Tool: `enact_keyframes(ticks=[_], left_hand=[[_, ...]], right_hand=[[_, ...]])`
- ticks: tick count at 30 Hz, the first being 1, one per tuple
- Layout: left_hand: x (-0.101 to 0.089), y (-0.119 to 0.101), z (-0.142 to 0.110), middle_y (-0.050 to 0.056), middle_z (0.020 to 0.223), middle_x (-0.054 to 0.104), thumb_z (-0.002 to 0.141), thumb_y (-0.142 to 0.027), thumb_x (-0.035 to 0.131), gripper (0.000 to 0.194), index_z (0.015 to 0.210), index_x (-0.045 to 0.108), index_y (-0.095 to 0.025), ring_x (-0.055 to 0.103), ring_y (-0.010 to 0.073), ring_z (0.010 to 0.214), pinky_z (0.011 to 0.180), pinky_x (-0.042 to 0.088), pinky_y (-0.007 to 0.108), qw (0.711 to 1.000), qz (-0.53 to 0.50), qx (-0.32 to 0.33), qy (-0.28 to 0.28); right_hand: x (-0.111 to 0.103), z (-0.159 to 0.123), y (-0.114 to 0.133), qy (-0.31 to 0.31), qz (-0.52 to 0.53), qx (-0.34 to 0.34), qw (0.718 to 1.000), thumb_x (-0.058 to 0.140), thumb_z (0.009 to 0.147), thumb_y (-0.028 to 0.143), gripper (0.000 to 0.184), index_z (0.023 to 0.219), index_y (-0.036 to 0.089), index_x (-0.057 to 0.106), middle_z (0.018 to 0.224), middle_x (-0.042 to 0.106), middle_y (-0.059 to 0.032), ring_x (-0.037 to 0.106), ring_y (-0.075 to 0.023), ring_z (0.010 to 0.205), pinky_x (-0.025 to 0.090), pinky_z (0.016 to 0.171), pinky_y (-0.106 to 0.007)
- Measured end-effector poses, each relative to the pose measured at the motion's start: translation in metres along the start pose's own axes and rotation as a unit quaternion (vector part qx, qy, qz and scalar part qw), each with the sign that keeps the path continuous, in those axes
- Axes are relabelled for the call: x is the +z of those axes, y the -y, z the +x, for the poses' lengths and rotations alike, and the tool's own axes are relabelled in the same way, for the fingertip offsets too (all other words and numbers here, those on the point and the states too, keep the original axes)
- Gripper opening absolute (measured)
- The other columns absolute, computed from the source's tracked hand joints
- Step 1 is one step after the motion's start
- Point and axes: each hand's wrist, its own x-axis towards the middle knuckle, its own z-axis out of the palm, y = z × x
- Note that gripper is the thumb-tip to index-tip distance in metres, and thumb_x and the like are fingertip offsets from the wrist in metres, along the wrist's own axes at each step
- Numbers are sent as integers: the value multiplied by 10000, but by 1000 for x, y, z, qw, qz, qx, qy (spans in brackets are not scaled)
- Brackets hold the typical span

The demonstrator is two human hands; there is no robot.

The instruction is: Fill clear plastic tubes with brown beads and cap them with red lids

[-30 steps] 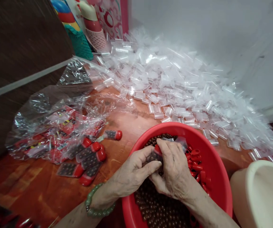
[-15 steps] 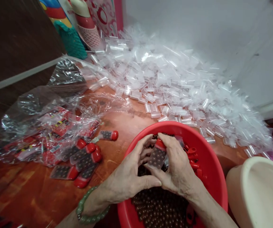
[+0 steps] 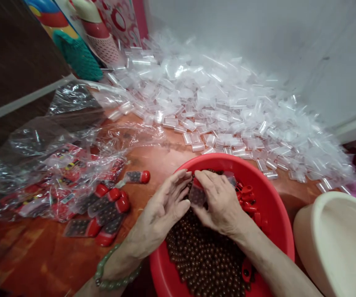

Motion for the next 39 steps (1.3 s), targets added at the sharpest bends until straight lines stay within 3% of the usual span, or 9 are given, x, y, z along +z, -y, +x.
enact_keyframes(ticks=[4, 8, 17, 23, 32, 39], left_hand=[[-2, 0, 0, 87, 1549, 406, 944, -347, 584, 497, 1402, 426, -235, 322, 227, 1475, 1232, 261, 396, 1000, -11, -4, -1], [-5, -1, 1, 82, 1539, 433, 963, -367, 552, 493, 1429, 452, -240, 368, 255, 1451, 1214, 297, 395, 1000, 9, -15, 24], [-7, -1, 4, 108, 1481, 518, 968, -221, 502, 531, 1490, 407, -220, 483, 262, 1363, 1184, 329, 445, 995, 21, -41, 93], [-7, 1, 4, 104, 1420, 575, 958, -190, 502, 509, 1462, 441, -222, 573, 235, 1256, 1105, 412, 399, 995, 22, -49, 90], [-6, -4, 6, 119, 1282, 666, 935, -231, 555, 473, 1406, 518, -199, 637, 248, 1152, 1055, 449, 410, 990, -11, -54, 127], [-8, -2, 6, 101, 1292, 663, 916, -222, 594, 414, 1329, 590, -190, 572, 248, 1259, 1107, 402, 383, 988, -45, -54, 134]], right_hand=[[3, 1, 4, -63, 10, 57, 996, 744, 795, 353, 727, 1413, 191, 398, 1189, 608, -156, 633, -305, 1062, 571, 874, -474], [6, 1, 8, 9, 65, 18, 998, 675, 834, 295, 670, 1427, 202, 378, 1221, 610, -160, 631, -301, 1091, 562, 896, -485], [6, -3, 10, 59, 100, 17, 993, 678, 842, 342, 764, 1489, 196, 297, 1261, 592, -172, 594, -319, 1161, 526, 943, -505], [1, -5, 12, 93, 105, 19, 990, 688, 839, 360, 794, 1487, 155, 277, 1309, 565, -195, 575, -319, 1193, 503, 984, -498], [1, -4, 12, 35, 42, -27, 998, 620, 805, 337, 673, 1400, 151, 367, 1102, 652, -151, 636, -307, 957, 508, 829, -483], [-1, -2, 15, 5, 40, -50, 998, 637, 765, 320, 646, 1346, 150, 412, 1025, 668, -125, 653, -300, 916, 449, 893, -521]])
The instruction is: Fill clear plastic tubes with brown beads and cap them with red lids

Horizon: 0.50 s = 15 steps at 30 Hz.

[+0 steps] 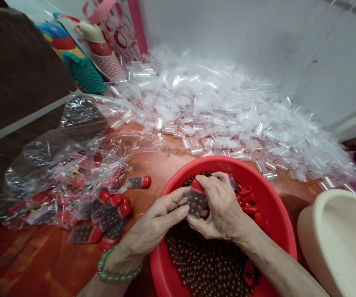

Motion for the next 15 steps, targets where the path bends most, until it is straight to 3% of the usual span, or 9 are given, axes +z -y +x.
enact_keyframes(ticks=[10, 12, 15], left_hand=[[4, -1, 3, 112, 1168, 716, 897, -241, 627, 371, 1257, 619, -154, 692, 227, 1039, 931, 513, 336, 999, -38, -15, 0], [4, -1, 3, 112, 1168, 715, 889, -242, 636, 371, 1249, 619, -149, 693, 226, 1036, 933, 511, 332, 999, -32, -13, -10], [3, 0, 2, 105, 1153, 721, 891, -245, 640, 367, 1245, 616, -150, 703, 217, 1017, 927, 510, 320, 1000, -18, -8, -22]], right_hand=[[-6, 0, 2, 48, 35, 32, 998, 693, 790, 359, 602, 1294, 154, 437, 1059, 678, -143, 650, -285, 928, 501, 838, -472], [-7, -1, 0, 75, 38, 39, 996, 717, 799, 414, 656, 1320, 145, 422, 1111, 667, -166, 642, -305, 991, 505, 863, -486], [-11, -3, -3, 110, 41, 38, 992, 731, 783, 560, 879, 1435, 132, 324, 1245, 621, -216, 609, -354, 1125, 497, 931, -533]])
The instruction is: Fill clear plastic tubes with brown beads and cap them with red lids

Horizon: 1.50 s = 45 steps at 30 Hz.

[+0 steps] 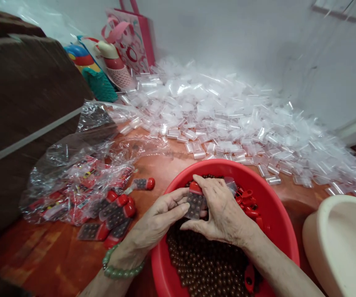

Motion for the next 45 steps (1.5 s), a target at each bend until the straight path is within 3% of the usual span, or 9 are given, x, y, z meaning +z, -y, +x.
enact_keyframes(ticks=[3, 7, 17, 20, 25, 33, 37, 40, 45], left_hand=[[-1, 1, -1, 106, 1146, 725, 896, -262, 645, 376, 1255, 610, -157, 716, 217, 988, 894, 526, 316, 1000, -4, 15, 4], [1, 0, -3, 114, 1171, 718, 905, -270, 644, 367, 1255, 612, -165, 714, 228, 1014, 884, 540, 321, 999, -12, 42, 9], [-1, 2, -3, 97, 1092, 745, 890, -275, 667, 313, 1174, 610, -158, 741, 187, 917, 880, 548, 309, 999, 1, 47, -12], [2, 1, -3, 100, 1042, 755, 847, -282, 715, 332, 1128, 610, -141, 747, 181, 877, 869, 552, 301, 998, 6, 47, -36], [8, -1, -7, 93, 912, 765, 774, -277, 778, 357, 1039, 597, -121, 754, 186, 760, 771, 579, 294, 995, 7, 29, -97], [12, 0, -11, 30, 862, 762, 759, -244, 782, 686, 1359, 456, -183, 756, 162, 714, 739, 585, 256, 990, -4, 58, -127], [9, -6, -21, 32, 841, 764, 793, -270, 738, 682, 1400, 437, -191, 757, 174, 728, 751, 601, 285, 987, 34, 81, -133], [-7, -16, -32, 59, 937, 767, 813, -295, 712, 652, 1400, 446, -200, 759, 197, 786, 790, 611, 337, 953, 149, 145, -221], [-61, -25, -43, 96, 1110, 738, 848, -302, 647, 619, 1439, 475, -233, 731, 265, 960, 946, 549, 464, 780, 465, 158, -388]], right_hand=[[-7, -5, -3, 38, 6, -1, 999, 682, 748, 697, 1100, 1542, 144, 158, 1364, 556, -237, 554, -384, 1246, 469, 1004, -560], [-22, -13, -7, 54, 22, 14, 998, 577, 763, 771, 1120, 1577, 186, 77, 1449, 499, -213, 506, -362, 1324, 451, 1052, -530], [-35, -21, -16, 77, -93, 45, 992, 604, 900, 535, 680, 1439, 162, 423, 1256, 653, -156, 612, -313, 1128, 481, 967, -486], [-33, -26, -28, 139, -163, 101, 972, 596, 911, 492, 521, 1305, 152, 560, 1170, 692, -158, 651, -333, 1040, 490, 901, -506], [-20, -27, -40, 298, -141, 212, 920, 587, 930, 343, 294, 1148, 148, 619, 1032, 734, -144, 711, -305, 925, 503, 748, -373], [-11, -16, -35, 336, -150, 242, 898, 563, 939, 314, 231, 1092, 148, 613, 993, 741, -139, 720, -287, 907, 438, 680, -307], [-13, -18, -41, 346, -161, 260, 887, 488, 944, 206, 188, 1060, 159, 629, 898, 749, -116, 721, -237, 804, 397, 616, -279], [-16, -20, -44, 355, -152, 257, 886, 492, 885, 103, 245, 1067, 191, 630, 877, 737, -67, 701, -191, 793, 399, 628, -253], [-13, -24, -41, 348, -160, 255, 888, 533, 840, 98, 326, 1129, 194, 648, 1090, 635, -108, 668, -203, 867, 442, 684, -269]])
